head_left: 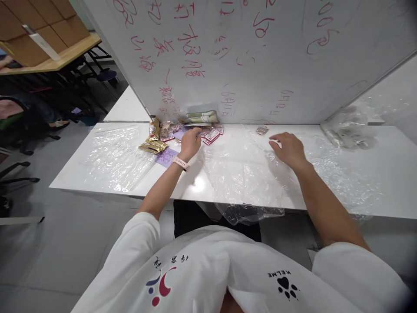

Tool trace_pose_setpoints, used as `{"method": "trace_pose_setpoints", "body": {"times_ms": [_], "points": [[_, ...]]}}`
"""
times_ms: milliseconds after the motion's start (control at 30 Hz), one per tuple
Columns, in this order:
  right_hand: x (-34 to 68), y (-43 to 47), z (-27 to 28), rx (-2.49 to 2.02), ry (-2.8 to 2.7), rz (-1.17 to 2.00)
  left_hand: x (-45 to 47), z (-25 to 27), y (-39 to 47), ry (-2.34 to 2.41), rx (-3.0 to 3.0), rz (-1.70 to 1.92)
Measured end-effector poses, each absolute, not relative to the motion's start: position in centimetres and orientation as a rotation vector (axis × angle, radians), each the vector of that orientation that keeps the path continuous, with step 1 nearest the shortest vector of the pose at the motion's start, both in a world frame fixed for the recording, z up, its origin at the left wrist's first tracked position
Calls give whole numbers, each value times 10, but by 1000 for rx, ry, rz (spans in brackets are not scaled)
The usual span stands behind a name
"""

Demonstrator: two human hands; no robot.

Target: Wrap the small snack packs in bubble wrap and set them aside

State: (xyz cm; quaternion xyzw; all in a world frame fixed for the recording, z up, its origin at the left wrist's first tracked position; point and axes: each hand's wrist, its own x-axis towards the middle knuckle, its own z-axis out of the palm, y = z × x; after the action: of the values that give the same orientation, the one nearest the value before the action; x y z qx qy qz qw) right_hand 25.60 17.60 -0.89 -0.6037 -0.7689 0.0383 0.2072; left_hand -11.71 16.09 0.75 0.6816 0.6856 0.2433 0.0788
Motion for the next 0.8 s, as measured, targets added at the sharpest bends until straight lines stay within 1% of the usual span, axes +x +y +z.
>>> {"method": "trace_pose_setpoints", "body": {"times_ms": [100,200,333,400,500,667,733,800], "points": [[195,214,-2,-1449,-2178,313,-100,9,190,2097,2032,563],[131,241,-9,-1425,-2262,502,-85,5,197,2196,2020,462],[81,254,-30,-1292,-2355,582,-80,-7,184,2214,2021,394],[73,255,-40,-1211,-2380,613,-81,-11,179,2178,2010,348],[71,253,-48,-1134,-2347,752,-81,-14,181,2136,2003,364],[78,238,-42,-1036,-2287,961,-77,-13,184,2076,2059,329],[89,224,-34,-1044,-2304,921,-79,-12,182,2052,2091,273],[109,203,-25,-1080,-2315,802,-83,-10,179,2038,2112,201]]}}
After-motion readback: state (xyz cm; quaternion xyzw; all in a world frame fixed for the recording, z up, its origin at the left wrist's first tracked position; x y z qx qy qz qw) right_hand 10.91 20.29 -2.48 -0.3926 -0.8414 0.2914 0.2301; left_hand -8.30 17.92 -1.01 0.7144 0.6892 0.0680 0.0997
